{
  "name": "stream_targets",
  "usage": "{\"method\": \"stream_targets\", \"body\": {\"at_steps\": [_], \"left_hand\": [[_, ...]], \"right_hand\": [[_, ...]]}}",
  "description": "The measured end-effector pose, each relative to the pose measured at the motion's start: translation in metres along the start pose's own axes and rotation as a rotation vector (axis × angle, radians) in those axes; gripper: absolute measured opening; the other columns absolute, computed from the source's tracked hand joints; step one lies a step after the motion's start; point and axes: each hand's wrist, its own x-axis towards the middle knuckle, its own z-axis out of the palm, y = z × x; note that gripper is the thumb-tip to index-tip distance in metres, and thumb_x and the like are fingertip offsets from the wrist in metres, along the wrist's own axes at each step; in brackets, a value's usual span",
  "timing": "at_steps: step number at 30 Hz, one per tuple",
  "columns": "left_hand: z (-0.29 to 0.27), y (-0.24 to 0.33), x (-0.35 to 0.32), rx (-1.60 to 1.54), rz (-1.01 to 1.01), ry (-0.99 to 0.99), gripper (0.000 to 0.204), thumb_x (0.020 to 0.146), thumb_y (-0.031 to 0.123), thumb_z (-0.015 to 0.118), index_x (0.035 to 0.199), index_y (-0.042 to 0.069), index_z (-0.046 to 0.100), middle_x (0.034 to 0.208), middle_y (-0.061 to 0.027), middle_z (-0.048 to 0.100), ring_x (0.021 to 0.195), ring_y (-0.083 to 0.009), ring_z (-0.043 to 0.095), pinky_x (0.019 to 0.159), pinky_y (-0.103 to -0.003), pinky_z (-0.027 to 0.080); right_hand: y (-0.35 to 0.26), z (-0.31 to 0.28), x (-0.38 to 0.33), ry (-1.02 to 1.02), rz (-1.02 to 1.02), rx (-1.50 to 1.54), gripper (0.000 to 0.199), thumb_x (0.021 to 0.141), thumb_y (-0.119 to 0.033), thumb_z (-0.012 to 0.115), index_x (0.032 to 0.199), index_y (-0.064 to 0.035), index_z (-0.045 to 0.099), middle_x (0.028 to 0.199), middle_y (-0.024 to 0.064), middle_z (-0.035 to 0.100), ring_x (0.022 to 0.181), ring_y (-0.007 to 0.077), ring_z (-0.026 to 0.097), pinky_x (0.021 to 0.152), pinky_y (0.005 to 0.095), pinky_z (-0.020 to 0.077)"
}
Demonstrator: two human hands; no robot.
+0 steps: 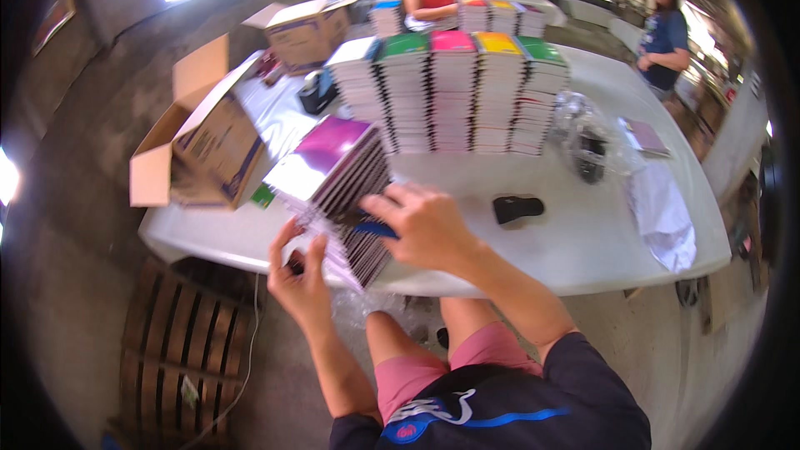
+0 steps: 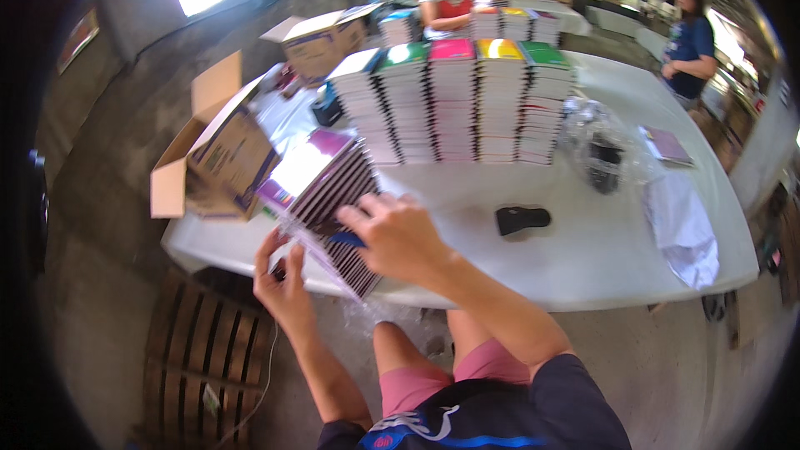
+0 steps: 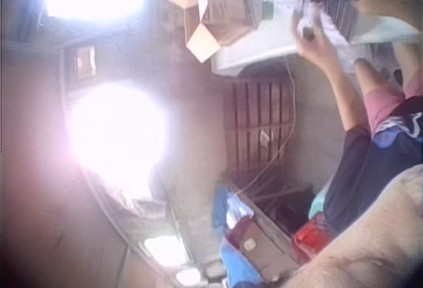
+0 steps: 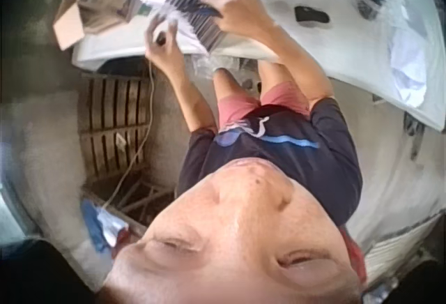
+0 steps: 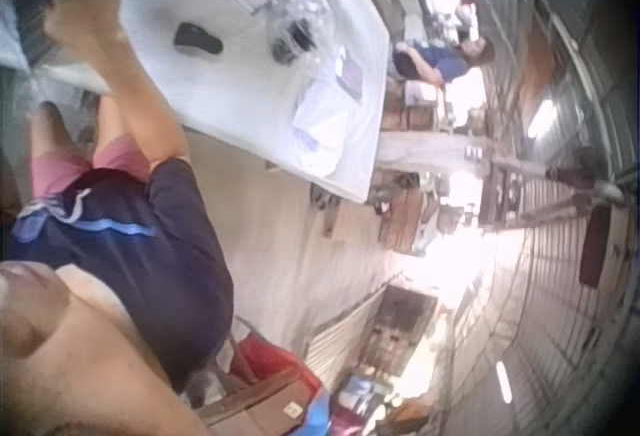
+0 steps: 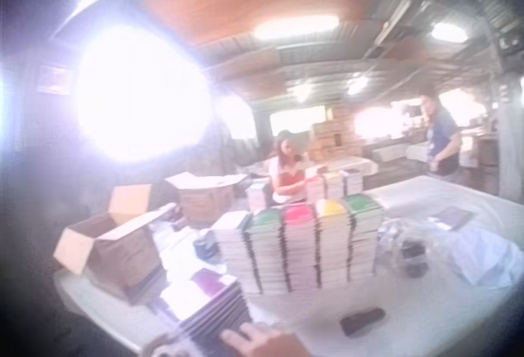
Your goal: The person uses pliers to trim the excess spiral wire from the ends of notebooks and bends the wire tips inward by hand.
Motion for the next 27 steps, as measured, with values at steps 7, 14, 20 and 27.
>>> {"method": "stream_targets", "body": {"at_steps": [7,14,20,27], "left_hand": [[0.01,0.0,0.0,-0.075,-0.002,0.028,0.024,0.086,0.012,0.068,0.104,-0.002,0.062,0.085,0.0007,0.063,0.06,0.001,0.042,0.051,-0.013,0.032],[0.015,0.004,0.006,-0.119,0.002,0.07,0.023,0.086,0.014,0.068,0.104,0.0,0.064,0.082,0.0011,0.061,0.053,0.0004,0.035,0.046,-0.016,0.026],[0.019,0.006,0.005,-0.199,-0.009,0.094,0.021,0.089,0.01,0.062,0.107,-0.001,0.061,0.083,0.0015,0.058,0.053,0.0007,0.033,0.045,-0.016,0.022],[0.019,0.004,0.005,-0.196,0.052,0.117,0.019,0.088,0.009,0.063,0.105,0.0,0.06,0.078,0.0034,0.052,0.055,0.0002,0.035,0.046,-0.015,0.024]], "right_hand": [[0.001,0.002,0.0,0.064,-0.037,-0.04,0.038,0.069,-0.022,0.073,0.105,-0.0146,0.063,0.088,0.0044,0.06,0.081,0.0251,0.062,0.073,0.0385,0.0468],[0.0,-0.006,0.001,0.093,-0.002,-0.069,0.044,0.067,-0.019,0.074,0.11,-0.0165,0.062,0.096,0.0032,0.059,0.097,0.0227,0.057,0.087,0.0405,0.0368],[-0.003,-0.007,0.006,0.12,0.013,-0.046,0.046,0.067,-0.019,0.074,0.111,-0.0172,0.062,0.098,0.0033,0.06,0.098,0.0225,0.057,0.087,0.0407,0.0363],[-0.01,-0.008,0.009,0.081,0.022,-0.048,0.044,0.067,-0.021,0.075,0.109,-0.0165,0.063,0.094,0.003,0.061,0.095,0.0223,0.059,0.081,0.0393,0.04]]}}
